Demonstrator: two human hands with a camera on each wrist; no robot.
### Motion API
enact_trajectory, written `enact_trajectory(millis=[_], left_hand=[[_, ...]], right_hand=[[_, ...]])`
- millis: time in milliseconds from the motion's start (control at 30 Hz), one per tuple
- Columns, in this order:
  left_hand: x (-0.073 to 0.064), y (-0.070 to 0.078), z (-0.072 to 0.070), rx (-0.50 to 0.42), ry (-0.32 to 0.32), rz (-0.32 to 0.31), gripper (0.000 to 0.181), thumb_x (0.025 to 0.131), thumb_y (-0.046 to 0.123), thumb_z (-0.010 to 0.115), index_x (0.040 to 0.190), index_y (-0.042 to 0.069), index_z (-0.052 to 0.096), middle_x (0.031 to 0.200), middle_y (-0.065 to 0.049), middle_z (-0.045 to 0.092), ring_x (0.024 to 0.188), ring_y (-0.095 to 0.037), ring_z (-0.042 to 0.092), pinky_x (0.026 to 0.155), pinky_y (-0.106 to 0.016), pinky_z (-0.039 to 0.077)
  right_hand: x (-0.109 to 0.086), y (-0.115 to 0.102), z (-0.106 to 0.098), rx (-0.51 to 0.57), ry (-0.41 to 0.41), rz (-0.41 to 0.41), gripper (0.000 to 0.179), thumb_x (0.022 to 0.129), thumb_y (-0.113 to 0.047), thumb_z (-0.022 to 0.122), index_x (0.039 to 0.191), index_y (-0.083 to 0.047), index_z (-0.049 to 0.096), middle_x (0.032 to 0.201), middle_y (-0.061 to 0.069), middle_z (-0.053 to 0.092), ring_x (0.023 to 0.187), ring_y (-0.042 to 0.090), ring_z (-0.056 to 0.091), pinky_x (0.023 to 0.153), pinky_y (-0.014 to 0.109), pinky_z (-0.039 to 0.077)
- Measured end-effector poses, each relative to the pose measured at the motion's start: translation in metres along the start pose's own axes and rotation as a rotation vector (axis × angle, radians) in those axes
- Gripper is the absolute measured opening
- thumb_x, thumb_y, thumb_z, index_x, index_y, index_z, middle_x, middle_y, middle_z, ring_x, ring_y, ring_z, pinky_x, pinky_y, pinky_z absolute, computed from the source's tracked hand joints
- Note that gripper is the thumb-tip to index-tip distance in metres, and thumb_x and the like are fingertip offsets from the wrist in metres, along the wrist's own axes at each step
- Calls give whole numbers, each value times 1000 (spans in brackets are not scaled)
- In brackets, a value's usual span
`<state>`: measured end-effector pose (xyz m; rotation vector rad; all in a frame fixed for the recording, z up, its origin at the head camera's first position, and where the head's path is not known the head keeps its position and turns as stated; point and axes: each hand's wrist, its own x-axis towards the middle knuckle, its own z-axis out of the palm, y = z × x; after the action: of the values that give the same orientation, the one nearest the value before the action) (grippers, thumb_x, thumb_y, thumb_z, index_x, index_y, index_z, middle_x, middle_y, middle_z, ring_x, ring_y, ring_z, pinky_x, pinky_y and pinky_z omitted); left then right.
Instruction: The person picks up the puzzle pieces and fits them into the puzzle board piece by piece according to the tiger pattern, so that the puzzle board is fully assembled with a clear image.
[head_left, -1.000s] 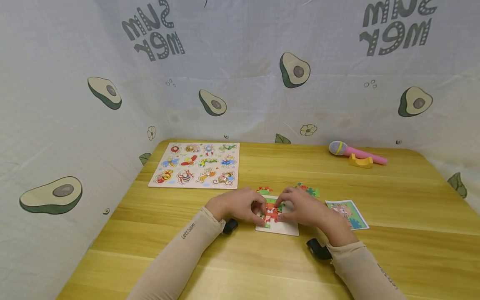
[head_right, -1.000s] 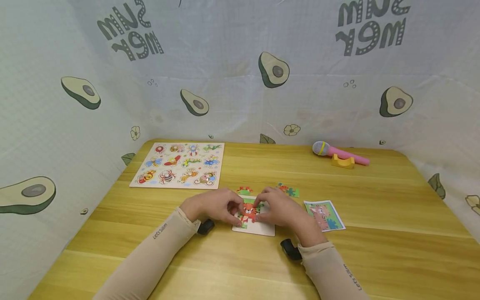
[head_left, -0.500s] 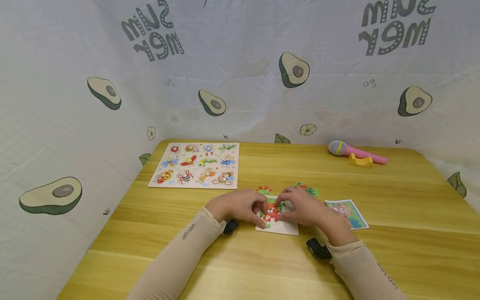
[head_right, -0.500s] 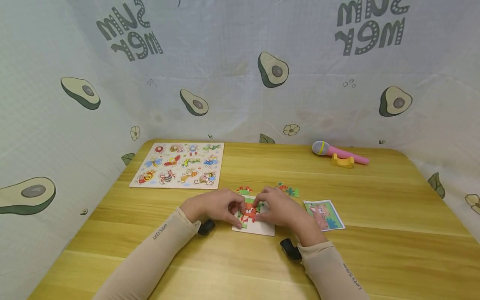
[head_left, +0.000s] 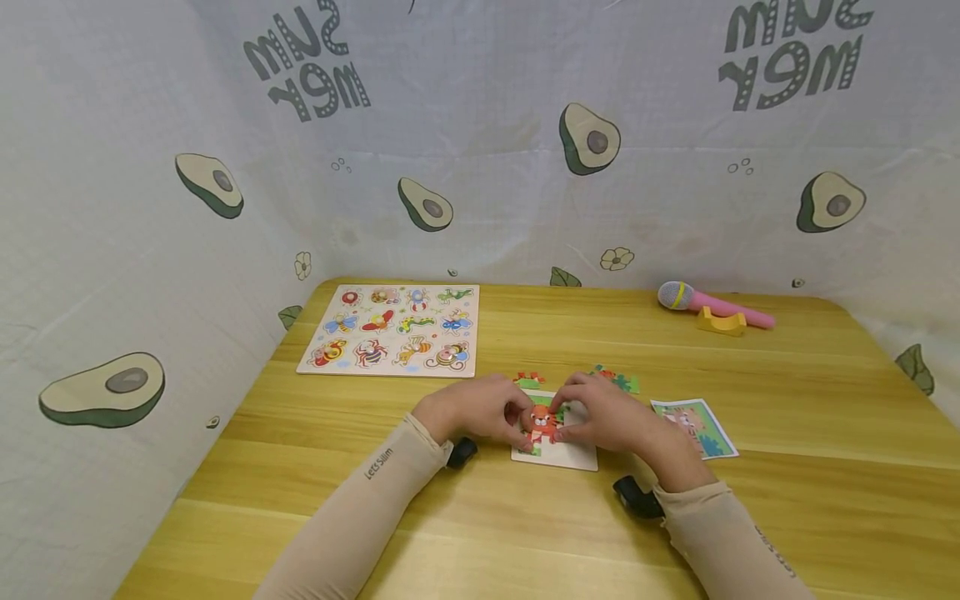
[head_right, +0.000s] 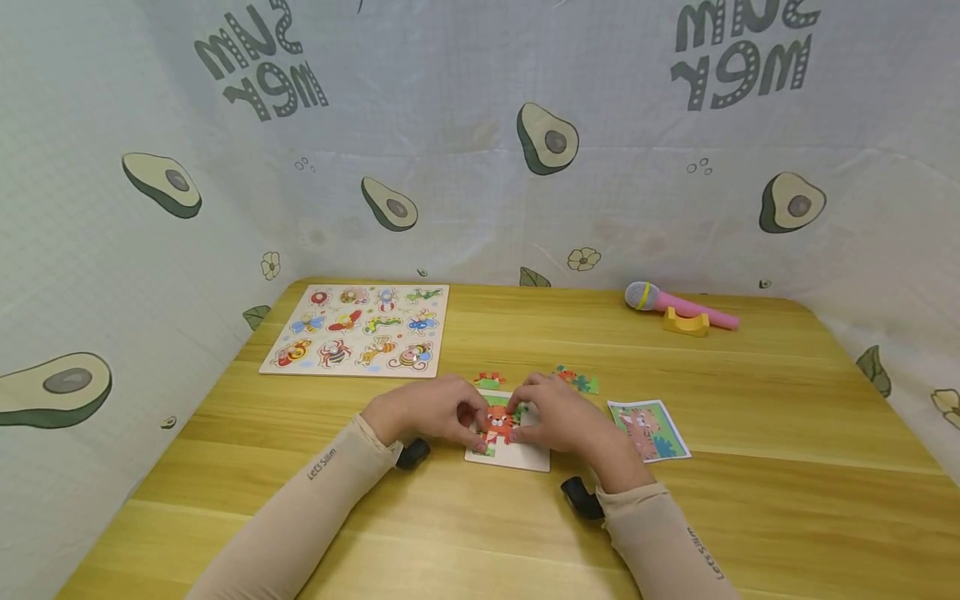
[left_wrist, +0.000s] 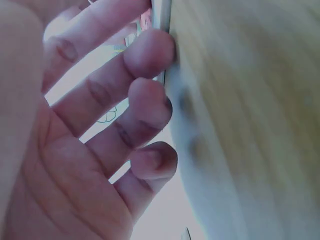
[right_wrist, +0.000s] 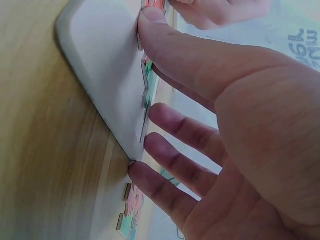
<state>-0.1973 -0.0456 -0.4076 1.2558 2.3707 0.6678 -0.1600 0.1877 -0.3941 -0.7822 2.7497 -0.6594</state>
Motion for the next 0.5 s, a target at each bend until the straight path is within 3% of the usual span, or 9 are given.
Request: enact_trajectory(millis=[133,233,400,500], left_hand=[[-1,-2,0,-15,14,-12,12,88,35,81,84,26,74,71,12,61,65,-4,52,59,-21,43],[0,-4,-2,-9,60,-41,10,93,30,76,86,24,74,71,12,61,65,-5,51,60,-21,43],[1,-8,-3,5,189,-154,9,98,24,69,93,19,73,77,8,63,70,-8,55,65,-23,46],[1,-10,-3,32,253,-216,11,100,20,65,107,13,72,92,3,65,82,-10,57,75,-25,49]], right_hand=[[0,0,0,2,-6,15,21,85,-31,84,101,-23,73,112,3,59,106,28,54,93,53,46],[1,0,0,6,-7,24,22,85,-32,84,102,-22,73,113,3,59,106,28,54,94,52,46],[1,1,1,6,-2,30,23,84,-33,84,102,-23,74,114,3,60,107,28,54,96,53,45],[2,1,2,4,2,28,23,84,-33,84,102,-23,74,114,3,60,107,28,54,96,53,44]])
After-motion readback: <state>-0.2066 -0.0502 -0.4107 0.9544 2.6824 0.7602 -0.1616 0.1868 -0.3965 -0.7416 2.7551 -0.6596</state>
